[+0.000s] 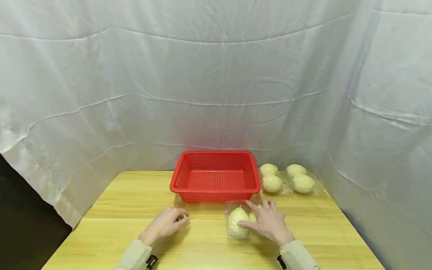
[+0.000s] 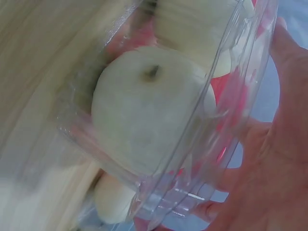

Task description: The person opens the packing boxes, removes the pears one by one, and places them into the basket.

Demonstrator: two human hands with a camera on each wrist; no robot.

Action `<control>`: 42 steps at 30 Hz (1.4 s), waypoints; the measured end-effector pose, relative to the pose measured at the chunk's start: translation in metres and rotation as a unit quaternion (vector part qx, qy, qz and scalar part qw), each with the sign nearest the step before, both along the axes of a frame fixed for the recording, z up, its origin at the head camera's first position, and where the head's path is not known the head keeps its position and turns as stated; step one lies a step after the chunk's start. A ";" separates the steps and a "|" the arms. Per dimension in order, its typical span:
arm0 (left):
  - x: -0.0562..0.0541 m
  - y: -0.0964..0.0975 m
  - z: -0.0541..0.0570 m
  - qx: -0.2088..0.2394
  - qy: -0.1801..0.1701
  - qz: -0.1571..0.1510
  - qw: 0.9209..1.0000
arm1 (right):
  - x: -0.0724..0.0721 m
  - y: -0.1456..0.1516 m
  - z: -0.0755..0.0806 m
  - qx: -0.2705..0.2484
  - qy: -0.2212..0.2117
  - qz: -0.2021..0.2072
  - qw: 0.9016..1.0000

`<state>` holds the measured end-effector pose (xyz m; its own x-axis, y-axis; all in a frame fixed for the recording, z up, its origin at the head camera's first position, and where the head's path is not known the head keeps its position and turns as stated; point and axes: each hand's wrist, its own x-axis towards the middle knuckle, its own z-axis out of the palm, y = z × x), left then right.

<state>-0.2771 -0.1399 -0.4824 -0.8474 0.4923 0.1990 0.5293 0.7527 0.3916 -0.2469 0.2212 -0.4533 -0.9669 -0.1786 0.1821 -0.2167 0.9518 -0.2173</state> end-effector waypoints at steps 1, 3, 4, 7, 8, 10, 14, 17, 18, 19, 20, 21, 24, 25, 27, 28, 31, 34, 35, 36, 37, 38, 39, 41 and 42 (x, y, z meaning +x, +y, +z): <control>0.000 0.001 -0.001 0.000 -0.002 0.002 1.000 | 0.000 -0.002 0.000 0.000 -0.001 0.002 1.000; 0.001 0.002 -0.002 -0.002 -0.004 0.004 1.000 | 0.001 -0.007 0.000 0.000 -0.001 0.005 1.000; 0.001 0.003 -0.002 -0.003 -0.004 0.004 1.000 | 0.001 -0.009 0.000 -0.001 -0.001 0.006 1.000; 0.002 0.006 -0.005 -0.016 -0.004 0.000 1.000 | 0.000 -0.013 0.000 -0.003 -0.001 0.009 1.000; 0.003 0.008 -0.006 -0.020 -0.005 -0.002 1.000 | 0.000 -0.014 0.000 -0.004 -0.002 0.011 1.000; 0.004 0.011 -0.006 -0.024 -0.009 -0.007 1.000 | 0.000 -0.016 0.000 -0.006 0.000 0.016 1.000; 0.004 0.019 -0.006 -0.019 -0.014 -0.021 1.000 | 0.000 -0.019 0.001 -0.011 0.021 0.034 0.999; 0.004 0.025 -0.006 -0.001 -0.012 -0.037 0.999 | -0.001 -0.021 0.002 -0.009 0.045 0.049 0.998; 0.005 0.027 -0.006 0.006 -0.014 -0.043 0.999 | -0.001 -0.022 0.003 -0.008 0.053 0.054 0.997; 0.006 0.029 -0.007 0.014 -0.020 -0.049 0.999 | -0.001 -0.023 0.003 -0.008 0.060 0.059 0.996; 0.007 0.030 -0.007 0.020 -0.029 -0.053 0.998 | -0.001 -0.025 0.004 -0.007 0.067 0.064 0.996; 0.008 0.032 -0.007 0.025 -0.039 -0.058 0.997 | -0.001 -0.026 0.003 -0.006 0.075 0.071 0.995; 0.012 0.035 -0.006 0.033 -0.066 -0.068 0.995 | -0.001 -0.031 0.002 -0.006 0.092 0.093 0.991; 0.013 0.036 -0.006 0.034 -0.072 -0.071 0.994 | 0.000 -0.032 0.002 -0.004 0.096 0.099 0.990; 0.015 0.038 -0.007 0.040 -0.079 -0.080 0.993 | 0.000 -0.035 0.000 -0.001 0.104 0.110 0.989; 0.015 0.039 -0.007 0.044 -0.081 -0.083 0.992 | 0.001 -0.035 0.000 -0.002 0.106 0.112 0.988; 0.016 0.044 -0.007 0.064 -0.089 -0.089 0.990 | 0.002 -0.036 0.000 -0.002 0.108 0.111 0.988; 0.015 0.046 -0.007 0.079 -0.088 -0.087 0.989 | 0.004 -0.037 -0.001 -0.005 0.105 0.101 0.989; 0.015 0.047 -0.007 0.082 -0.085 -0.087 0.989 | 0.004 -0.037 -0.001 -0.003 0.102 0.098 0.990; 0.014 0.047 -0.007 0.082 -0.080 -0.086 0.990 | 0.005 -0.038 -0.001 0.001 0.100 0.093 0.991; 0.014 0.048 -0.007 0.081 -0.075 -0.085 0.990 | 0.005 -0.038 -0.001 0.008 0.097 0.088 0.991; 0.013 0.048 -0.007 0.081 -0.072 -0.083 0.991 | 0.005 -0.038 -0.002 0.016 0.093 0.082 0.992; 0.012 0.049 -0.007 0.083 -0.072 -0.081 0.991 | 0.005 -0.038 -0.002 0.026 0.090 0.076 0.993; 0.011 0.050 -0.006 0.090 -0.075 -0.075 0.990 | 0.005 -0.039 -0.002 0.041 0.080 0.068 0.994; 0.010 0.050 -0.006 0.096 -0.080 -0.072 0.990 | 0.004 -0.039 -0.003 0.043 0.071 0.066 0.994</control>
